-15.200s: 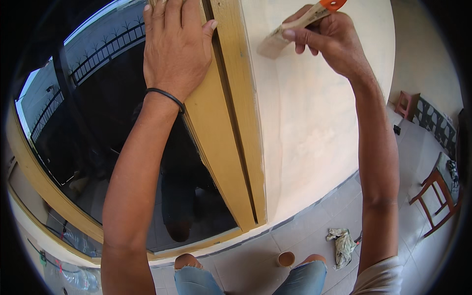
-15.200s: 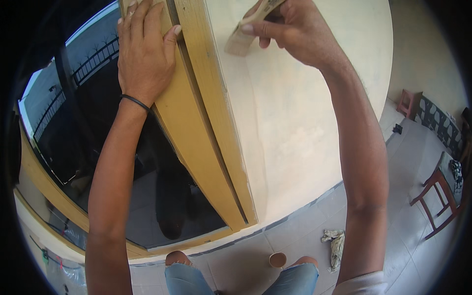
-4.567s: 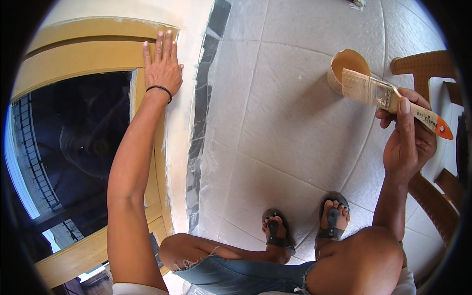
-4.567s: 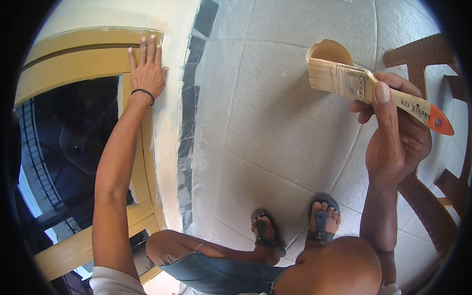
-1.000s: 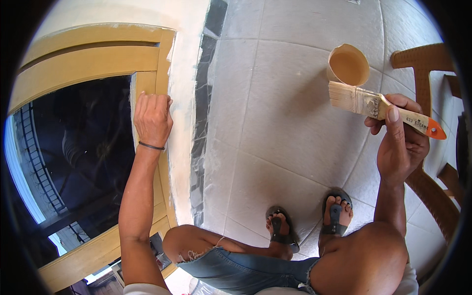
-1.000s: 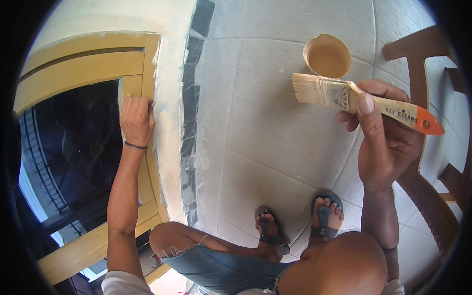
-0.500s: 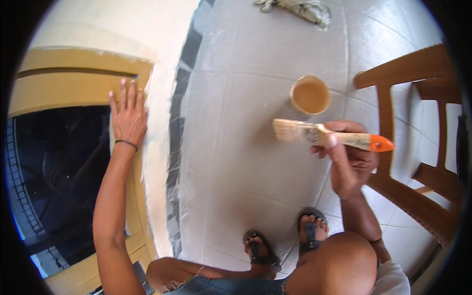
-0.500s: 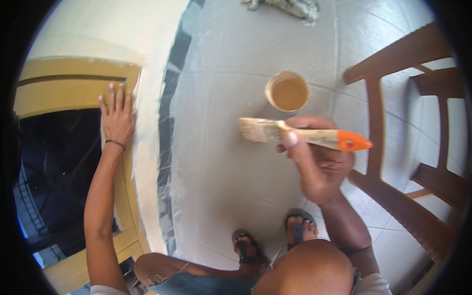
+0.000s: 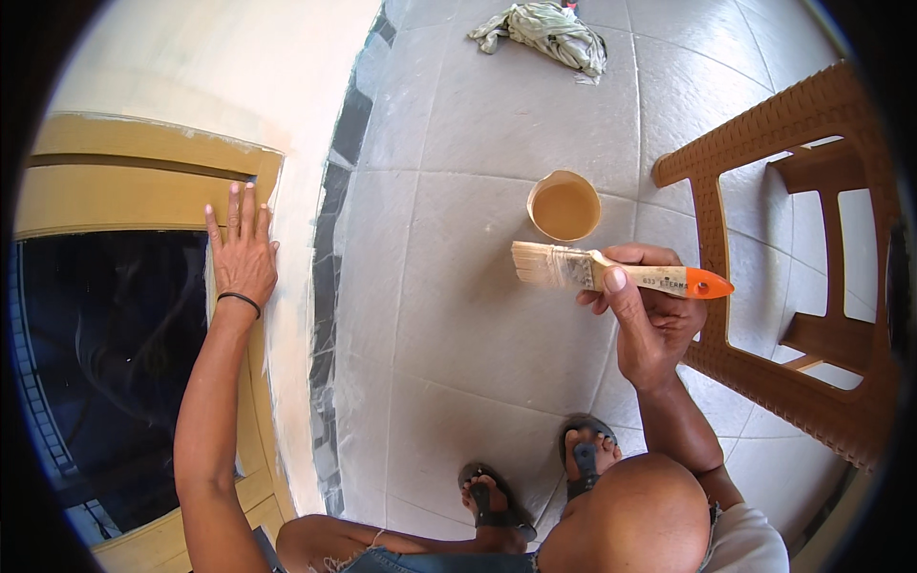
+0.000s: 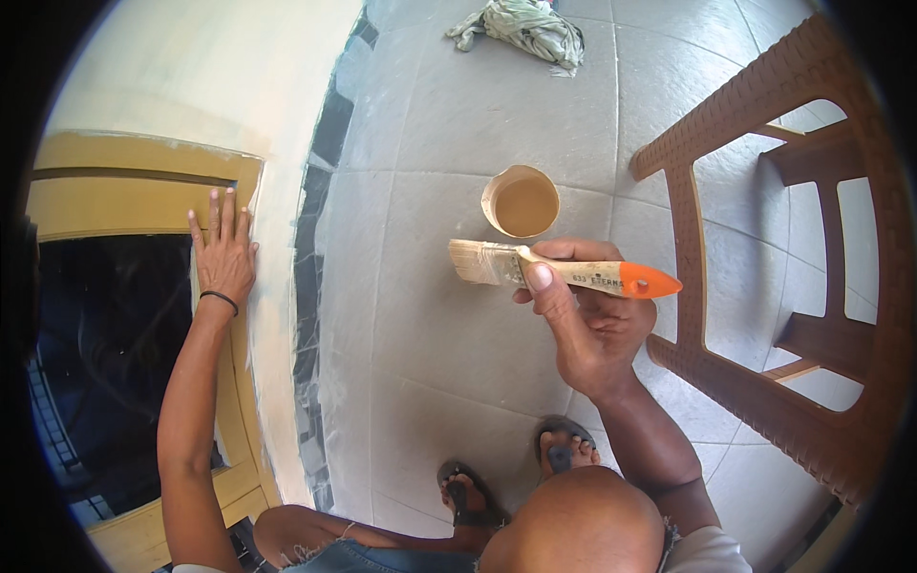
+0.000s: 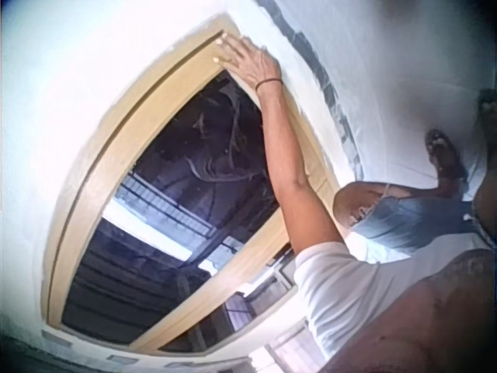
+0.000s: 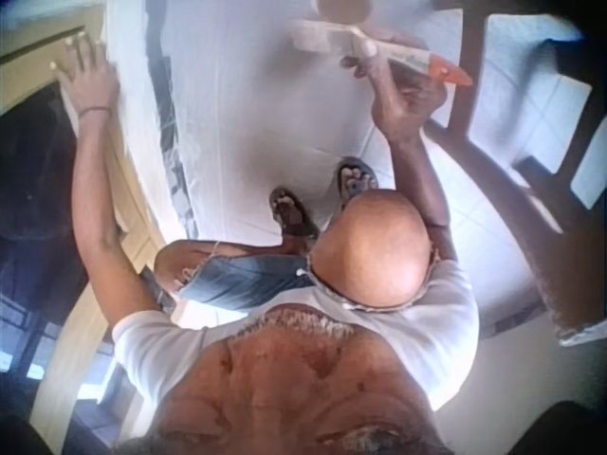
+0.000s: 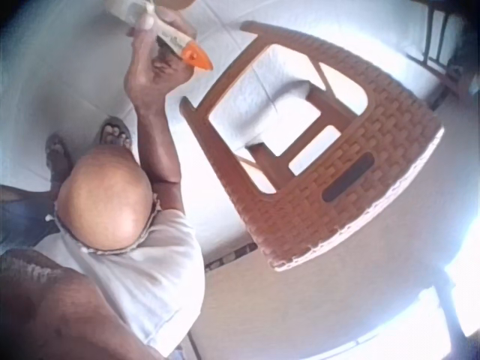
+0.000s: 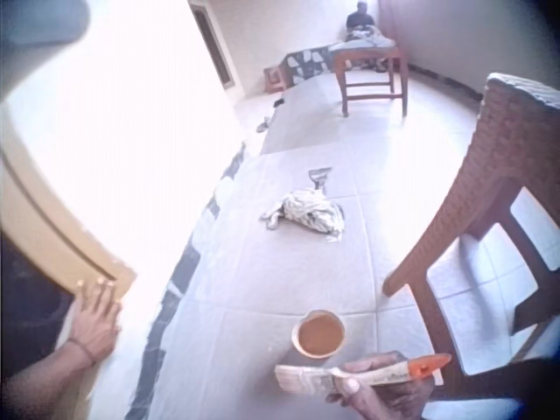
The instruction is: The person paints the lower edge of a yellow door frame with a brush, then wipes excess paint from the frame and floor with a cloth.
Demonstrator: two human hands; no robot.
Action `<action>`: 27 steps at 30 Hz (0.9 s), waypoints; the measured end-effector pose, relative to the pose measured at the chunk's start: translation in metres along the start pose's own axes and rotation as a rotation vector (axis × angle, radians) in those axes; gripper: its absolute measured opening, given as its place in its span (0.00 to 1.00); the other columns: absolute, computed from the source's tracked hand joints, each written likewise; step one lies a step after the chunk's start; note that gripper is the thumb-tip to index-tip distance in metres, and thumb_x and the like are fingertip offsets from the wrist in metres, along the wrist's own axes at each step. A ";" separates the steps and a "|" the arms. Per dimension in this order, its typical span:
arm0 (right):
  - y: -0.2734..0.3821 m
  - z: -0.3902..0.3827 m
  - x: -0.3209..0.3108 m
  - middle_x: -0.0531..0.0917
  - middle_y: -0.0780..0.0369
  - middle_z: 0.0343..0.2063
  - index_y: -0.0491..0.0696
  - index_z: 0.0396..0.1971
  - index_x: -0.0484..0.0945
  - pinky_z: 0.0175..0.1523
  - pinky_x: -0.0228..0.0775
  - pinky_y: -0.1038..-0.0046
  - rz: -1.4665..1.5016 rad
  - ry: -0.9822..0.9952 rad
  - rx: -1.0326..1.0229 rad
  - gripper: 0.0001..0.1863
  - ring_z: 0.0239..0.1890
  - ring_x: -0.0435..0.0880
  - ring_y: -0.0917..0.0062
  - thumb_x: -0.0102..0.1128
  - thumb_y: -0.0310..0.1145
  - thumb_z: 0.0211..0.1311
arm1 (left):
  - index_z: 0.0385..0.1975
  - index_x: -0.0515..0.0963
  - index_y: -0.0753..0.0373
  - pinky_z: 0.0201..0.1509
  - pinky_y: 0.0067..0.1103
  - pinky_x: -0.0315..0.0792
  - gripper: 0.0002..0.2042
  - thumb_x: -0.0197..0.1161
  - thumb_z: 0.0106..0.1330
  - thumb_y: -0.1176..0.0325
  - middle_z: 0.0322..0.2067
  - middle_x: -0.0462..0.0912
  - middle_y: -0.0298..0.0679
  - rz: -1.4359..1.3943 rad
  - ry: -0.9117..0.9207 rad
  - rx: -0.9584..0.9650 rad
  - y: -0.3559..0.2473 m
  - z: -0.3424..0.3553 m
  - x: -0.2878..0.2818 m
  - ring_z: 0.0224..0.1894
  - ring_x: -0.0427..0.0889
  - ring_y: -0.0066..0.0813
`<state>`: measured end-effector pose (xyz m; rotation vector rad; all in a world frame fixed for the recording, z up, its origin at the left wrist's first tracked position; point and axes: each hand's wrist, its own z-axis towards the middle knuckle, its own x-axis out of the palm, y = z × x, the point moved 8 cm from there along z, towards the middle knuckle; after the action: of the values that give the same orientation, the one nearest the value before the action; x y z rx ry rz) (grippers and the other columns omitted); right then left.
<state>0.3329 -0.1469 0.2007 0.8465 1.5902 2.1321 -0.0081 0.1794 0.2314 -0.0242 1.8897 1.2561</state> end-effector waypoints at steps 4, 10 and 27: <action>0.002 0.008 -0.009 0.87 0.55 0.36 0.35 0.47 0.80 0.34 0.82 0.77 -0.071 -0.066 -0.064 0.11 0.33 0.89 0.77 0.61 0.29 0.76 | 0.74 0.67 0.59 0.83 0.55 0.29 0.31 0.60 0.72 0.56 0.81 0.47 0.43 0.045 -0.054 0.008 0.004 0.004 0.004 0.84 0.34 0.45; -0.007 0.022 -0.034 0.88 0.50 0.37 0.34 0.51 0.80 0.33 0.80 0.76 -0.014 -0.182 -0.048 0.15 0.32 0.90 0.73 0.56 0.32 0.78 | 0.74 0.67 0.60 0.83 0.55 0.29 0.32 0.62 0.70 0.57 0.81 0.48 0.45 0.039 0.075 -0.051 -0.014 -0.006 0.004 0.84 0.34 0.46; -0.033 0.015 -0.041 0.87 0.51 0.38 0.32 0.56 0.76 0.35 0.80 0.73 0.129 -0.213 0.081 0.18 0.32 0.89 0.72 0.51 0.32 0.80 | 0.55 0.79 0.62 0.83 0.54 0.40 0.20 0.68 0.64 0.64 0.72 0.66 0.49 -0.058 -0.027 -0.001 -0.011 -0.033 -0.019 0.81 0.49 0.52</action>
<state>0.3712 -0.1498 0.1623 1.1891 1.5574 1.9942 -0.0118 0.1406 0.2402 -0.0617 1.8530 1.2126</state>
